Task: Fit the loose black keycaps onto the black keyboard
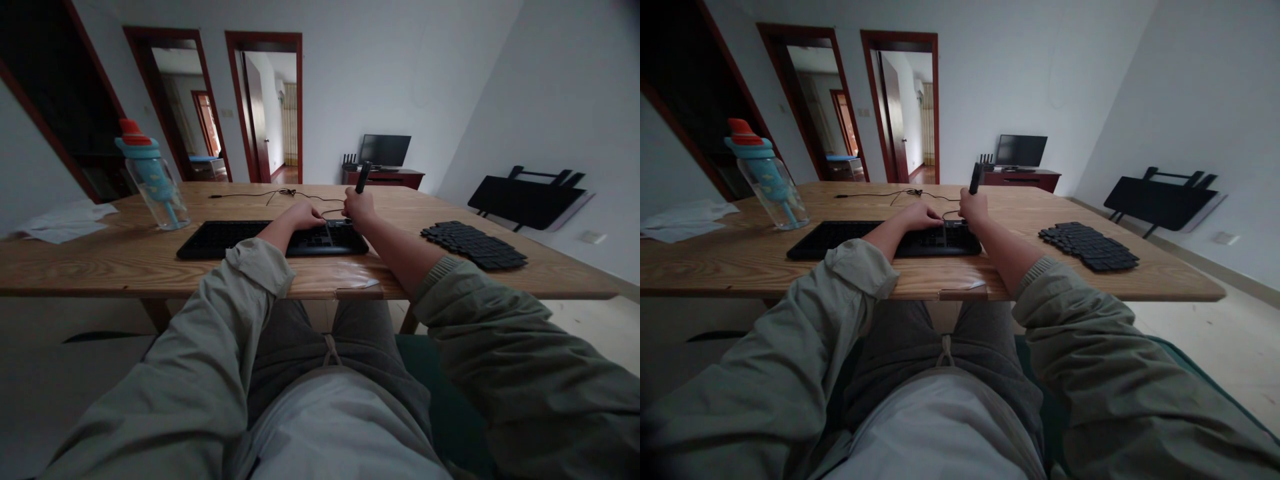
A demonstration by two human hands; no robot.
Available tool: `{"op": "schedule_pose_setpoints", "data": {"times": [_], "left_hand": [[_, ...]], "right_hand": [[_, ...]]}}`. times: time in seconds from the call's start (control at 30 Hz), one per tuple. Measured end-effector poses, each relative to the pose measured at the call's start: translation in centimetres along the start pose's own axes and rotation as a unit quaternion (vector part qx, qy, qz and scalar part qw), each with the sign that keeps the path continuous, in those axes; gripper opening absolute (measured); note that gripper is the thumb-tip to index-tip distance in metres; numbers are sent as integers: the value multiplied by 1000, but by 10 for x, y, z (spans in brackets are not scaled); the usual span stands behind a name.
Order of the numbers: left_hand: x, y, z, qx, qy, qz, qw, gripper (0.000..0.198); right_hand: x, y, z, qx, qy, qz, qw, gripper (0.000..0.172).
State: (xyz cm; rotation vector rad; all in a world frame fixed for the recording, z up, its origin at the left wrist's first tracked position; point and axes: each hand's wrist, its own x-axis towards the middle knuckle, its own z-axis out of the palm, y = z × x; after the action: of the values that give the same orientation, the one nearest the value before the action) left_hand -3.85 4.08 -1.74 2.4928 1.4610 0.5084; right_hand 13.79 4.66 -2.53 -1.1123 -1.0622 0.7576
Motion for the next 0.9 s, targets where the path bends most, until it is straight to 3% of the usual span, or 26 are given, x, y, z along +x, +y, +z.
{"op": "schedule_pose_setpoints", "data": {"times": [0.17,0.27,0.47,0.57,0.67,0.77,0.9], "left_hand": [[-4,4,-3,5,-9,2,1000,27],[-3,3,-2,2,-8,-2,1000,26],[0,-1,-1,-8,-9,7,1000,28],[3,-5,1,-6,-9,8,1000,27],[8,-11,4,-12,-3,13,1000,27],[10,-15,6,-27,2,17,999,26],[8,-15,6,-25,4,13,1000,27]], "right_hand": [[-5,-14,-12,63,-1,13,998,20],[-11,-29,-34,84,-14,0,996,22],[-24,-46,-127,81,13,-41,996,29],[-31,-37,-175,52,52,-44,996,32],[-33,-20,-207,18,74,-36,996,35],[-28,-6,-221,-18,91,-31,995,34],[-20,0,-219,-47,96,-36,994,35]]}}
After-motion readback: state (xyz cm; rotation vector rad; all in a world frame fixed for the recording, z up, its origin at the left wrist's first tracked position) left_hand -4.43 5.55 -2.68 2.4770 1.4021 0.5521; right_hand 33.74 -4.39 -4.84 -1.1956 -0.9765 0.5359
